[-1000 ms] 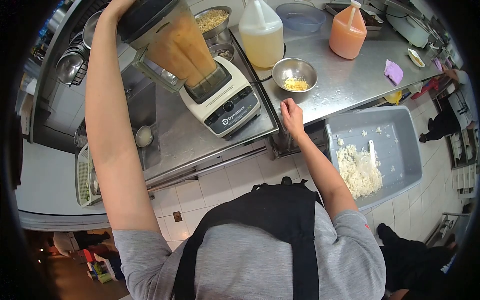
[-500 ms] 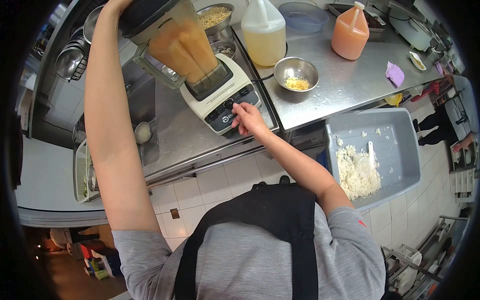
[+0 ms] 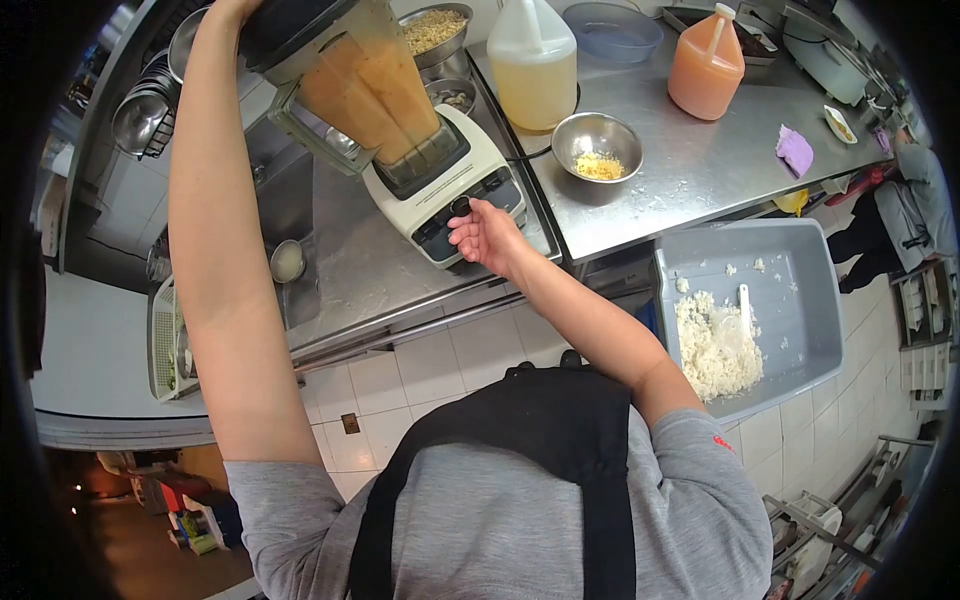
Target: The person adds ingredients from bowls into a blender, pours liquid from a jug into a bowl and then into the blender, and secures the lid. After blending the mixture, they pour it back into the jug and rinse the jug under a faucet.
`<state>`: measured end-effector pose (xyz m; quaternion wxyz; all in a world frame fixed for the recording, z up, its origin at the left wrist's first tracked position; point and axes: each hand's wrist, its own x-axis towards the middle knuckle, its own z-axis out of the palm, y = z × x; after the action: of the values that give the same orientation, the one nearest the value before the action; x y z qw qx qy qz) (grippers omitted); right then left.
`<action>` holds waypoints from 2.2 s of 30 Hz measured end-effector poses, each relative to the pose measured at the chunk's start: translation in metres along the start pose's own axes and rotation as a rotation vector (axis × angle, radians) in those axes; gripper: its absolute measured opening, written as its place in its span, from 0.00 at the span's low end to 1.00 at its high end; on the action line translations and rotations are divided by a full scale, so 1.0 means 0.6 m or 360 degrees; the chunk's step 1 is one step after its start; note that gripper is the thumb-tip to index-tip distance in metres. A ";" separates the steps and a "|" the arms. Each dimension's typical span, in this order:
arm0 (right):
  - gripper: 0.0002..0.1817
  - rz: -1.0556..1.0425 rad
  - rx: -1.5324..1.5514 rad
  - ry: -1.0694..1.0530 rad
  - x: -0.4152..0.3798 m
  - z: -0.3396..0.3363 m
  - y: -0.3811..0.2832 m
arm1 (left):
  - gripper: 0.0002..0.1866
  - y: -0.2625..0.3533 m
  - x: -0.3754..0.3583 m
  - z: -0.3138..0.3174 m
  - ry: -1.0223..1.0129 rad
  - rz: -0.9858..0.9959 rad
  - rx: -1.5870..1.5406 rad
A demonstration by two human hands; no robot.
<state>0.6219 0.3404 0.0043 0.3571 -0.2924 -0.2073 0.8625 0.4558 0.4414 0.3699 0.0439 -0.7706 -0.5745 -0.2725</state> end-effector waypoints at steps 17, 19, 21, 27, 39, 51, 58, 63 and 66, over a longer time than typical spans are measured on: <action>0.18 -0.0196 -0.0166 0.0191 -0.006 0.007 0.003 | 0.20 0.017 -0.010 -0.001 -0.0020 -0.0157 -0.0056; 0.17 -0.0287 -0.0258 0.0265 -0.006 0.012 0.006 | 0.20 0.021 -0.018 -0.004 -0.0032 -0.0147 -0.0078; 0.15 -0.0485 -0.0470 0.0397 -0.005 0.017 0.009 | 0.19 0.021 -0.018 -0.004 -0.0048 -0.0134 -0.0102; 0.16 -0.0770 -0.0764 0.0535 0.001 0.017 0.015 | 0.19 0.004 -0.003 0.001 -0.0021 -0.0076 -0.0111; 0.18 -0.0852 -0.0805 0.0465 -0.009 0.016 0.019 | 0.19 0.009 -0.013 -0.002 -0.0010 -0.0024 -0.0081; 0.23 -0.0507 -0.0633 0.0343 -0.005 0.009 0.006 | 0.20 0.004 -0.003 0.000 -0.0017 -0.0049 -0.0063; 0.20 -0.0600 -0.0702 0.0408 -0.003 0.011 0.006 | 0.20 0.003 -0.001 0.000 -0.0035 -0.0062 -0.0064; 0.18 -0.0689 -0.0705 0.0470 -0.005 0.017 0.006 | 0.20 -0.001 0.001 0.001 -0.0022 -0.0006 -0.0048; 0.18 -0.0730 -0.0702 0.0464 -0.008 0.018 0.007 | 0.19 0.008 -0.004 0.000 -0.0036 -0.0102 -0.0085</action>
<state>0.6151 0.3325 0.0116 0.4957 -0.4285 -0.3959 0.6434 0.4596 0.4375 0.3700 0.0079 -0.7557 -0.5918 -0.2803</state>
